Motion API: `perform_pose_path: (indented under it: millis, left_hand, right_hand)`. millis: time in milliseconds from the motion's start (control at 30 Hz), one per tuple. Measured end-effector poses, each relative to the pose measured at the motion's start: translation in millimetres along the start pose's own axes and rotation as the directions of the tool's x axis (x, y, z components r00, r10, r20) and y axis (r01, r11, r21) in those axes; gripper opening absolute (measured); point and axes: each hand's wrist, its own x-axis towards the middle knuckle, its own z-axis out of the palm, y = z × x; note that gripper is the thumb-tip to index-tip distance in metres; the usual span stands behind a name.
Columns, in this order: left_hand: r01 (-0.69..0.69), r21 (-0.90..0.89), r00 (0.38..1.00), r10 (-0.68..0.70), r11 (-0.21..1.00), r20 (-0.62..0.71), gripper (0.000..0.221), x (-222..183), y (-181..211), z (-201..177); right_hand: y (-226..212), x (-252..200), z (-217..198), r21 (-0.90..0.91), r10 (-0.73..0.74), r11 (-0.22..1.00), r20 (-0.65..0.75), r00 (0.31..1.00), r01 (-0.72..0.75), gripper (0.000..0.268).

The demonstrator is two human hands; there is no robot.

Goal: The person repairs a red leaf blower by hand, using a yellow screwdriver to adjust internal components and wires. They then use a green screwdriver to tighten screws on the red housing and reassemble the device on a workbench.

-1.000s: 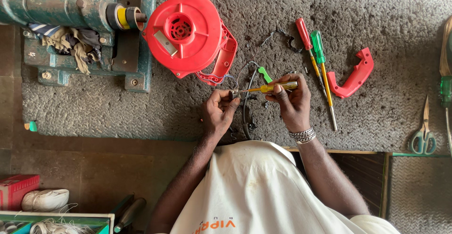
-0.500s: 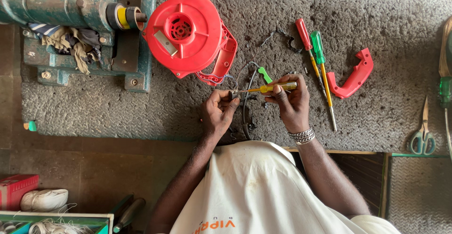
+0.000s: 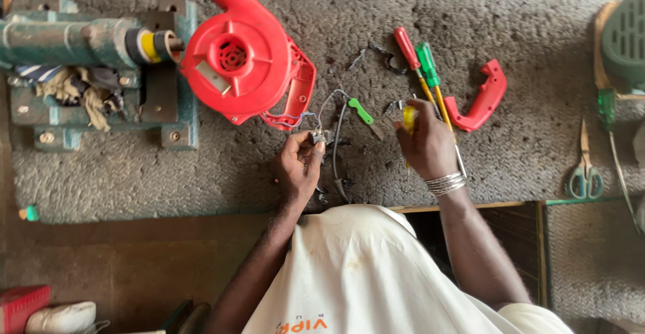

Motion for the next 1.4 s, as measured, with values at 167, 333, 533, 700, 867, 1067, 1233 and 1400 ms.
perform_pose_path:
  millis: [167,333,533,700,867,1067,1233,1400]
  left_hand:
    - [-0.02,0.014,1.0,0.02,1.0,-0.011,0.028,-0.5,-3.8,4.2]
    - [-0.11,0.04,0.994,0.11,0.993,-0.002,0.029,-1.0,-1.8,3.0]
    - [0.129,0.092,0.987,-0.137,0.987,0.079,0.028,5.6,-21.8,-15.5]
    - [0.261,0.205,0.946,-0.292,0.943,0.138,0.03,29.3,-36.9,16.9]
    - [0.312,0.235,0.925,-0.351,0.921,0.147,0.032,61.0,-45.5,46.4]
    - [0.342,0.228,0.916,-0.378,0.912,0.135,0.035,85.2,-51.3,36.4]
    - [0.364,0.208,0.909,-0.396,0.908,0.134,0.037,92.3,-57.9,20.9]
    - [0.38,0.176,0.91,-0.401,0.908,0.107,0.04,91.5,-62.1,7.4]
  right_hand:
    - [-7.3,-10.0,-11.6,0.005,-0.074,0.997,-0.166,0.983,0.076,0.066]
    - [-0.5,-36.1,-50.0,0.07,0.231,0.973,-0.244,0.942,-0.22,0.061]
    - [40.4,-111.7,-121.4,0.006,0.345,0.911,-0.559,0.754,-0.412,0.052]
    - [88.8,-214.5,-194.1,-0.023,0.347,0.692,-0.866,0.361,-0.721,0.017]
    - [127.3,-345.8,-248.9,-0.097,0.19,0.31,-0.968,0.162,-0.946,0.026]
    - [213.1,-425.2,-306.2,-0.135,0.564,0.244,-0.786,0.254,-0.96,0.033]
    - [271.0,-422.6,-334.2,-0.33,0.918,0.069,-0.348,0.189,-0.941,0.057]
    - [288.3,-412.9,-324.7,-0.575,0.978,-0.054,-0.197,0.073,-0.816,0.048]
